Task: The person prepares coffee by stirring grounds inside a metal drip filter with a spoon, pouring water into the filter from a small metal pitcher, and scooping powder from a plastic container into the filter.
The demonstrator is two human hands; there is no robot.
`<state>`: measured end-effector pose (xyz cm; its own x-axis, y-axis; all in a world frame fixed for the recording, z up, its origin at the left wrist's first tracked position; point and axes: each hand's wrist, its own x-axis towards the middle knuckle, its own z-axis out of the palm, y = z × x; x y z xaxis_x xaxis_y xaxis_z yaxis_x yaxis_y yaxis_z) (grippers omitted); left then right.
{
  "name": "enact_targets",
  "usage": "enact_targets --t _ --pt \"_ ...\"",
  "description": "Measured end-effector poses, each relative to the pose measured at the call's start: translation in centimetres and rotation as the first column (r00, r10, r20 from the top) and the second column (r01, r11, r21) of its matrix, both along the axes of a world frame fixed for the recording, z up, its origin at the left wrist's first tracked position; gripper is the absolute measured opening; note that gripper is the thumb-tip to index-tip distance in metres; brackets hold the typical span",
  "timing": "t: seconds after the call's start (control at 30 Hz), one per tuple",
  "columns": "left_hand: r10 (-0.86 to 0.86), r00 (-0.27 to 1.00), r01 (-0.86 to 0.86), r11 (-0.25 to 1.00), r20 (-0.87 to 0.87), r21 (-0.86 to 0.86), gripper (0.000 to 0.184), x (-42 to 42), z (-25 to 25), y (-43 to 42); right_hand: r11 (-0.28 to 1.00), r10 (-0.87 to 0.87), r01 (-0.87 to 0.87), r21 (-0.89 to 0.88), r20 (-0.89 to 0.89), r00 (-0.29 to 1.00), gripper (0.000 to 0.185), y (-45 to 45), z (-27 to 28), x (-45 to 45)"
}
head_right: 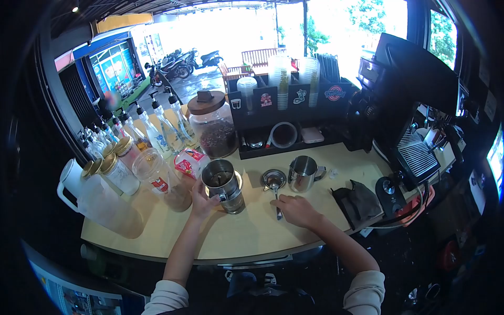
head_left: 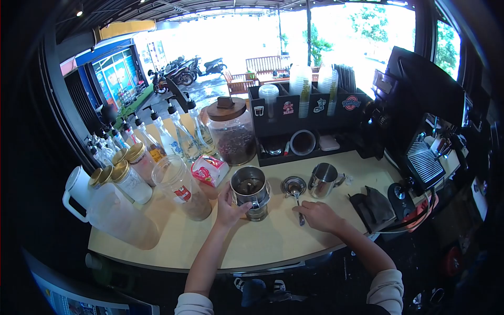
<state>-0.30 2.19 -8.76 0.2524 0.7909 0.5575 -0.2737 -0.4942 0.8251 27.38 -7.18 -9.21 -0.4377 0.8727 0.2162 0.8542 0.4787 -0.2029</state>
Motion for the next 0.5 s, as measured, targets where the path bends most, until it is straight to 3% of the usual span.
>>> enact_targets --t 0.23,0.3,0.33,0.4,0.43,0.5 --pt "0.007 1.000 -0.007 0.999 0.017 0.031 0.082 0.1 0.0 0.0 0.995 0.102 -0.103 0.008 0.016 0.995 0.026 0.8 -0.8 0.5" --pt "0.003 1.000 -0.004 0.999 0.017 0.032 0.082 0.0 -0.1 0.1 0.992 0.082 -0.097 -0.085 -0.160 0.984 0.021 0.8 -0.3 0.5" --pt "-0.002 1.000 0.002 0.999 0.017 0.033 0.082 0.0 -0.2 0.2 0.992 0.085 -0.099 -0.082 -0.159 0.984 0.021 0.7 -0.4 0.5" --pt "-0.003 1.000 0.003 0.999 0.012 0.039 0.081 0.0 -0.1 0.2 0.996 0.000 -0.037 -0.076 -0.437 0.900 0.012 0.7 -0.5 0.4" --pt "-0.005 1.000 0.005 0.999 0.007 0.042 0.080 0.1 0.0 0.2 0.996 0.006 -0.042 -0.073 -0.433 0.901 0.012 0.9 -0.4 0.5" --pt "0.011 1.000 -0.011 0.998 0.001 0.055 0.079 0.1 0.2 0.2 0.989 -0.110 0.147 -0.003 -0.675 0.730 0.010 1.3 -0.2 0.2"
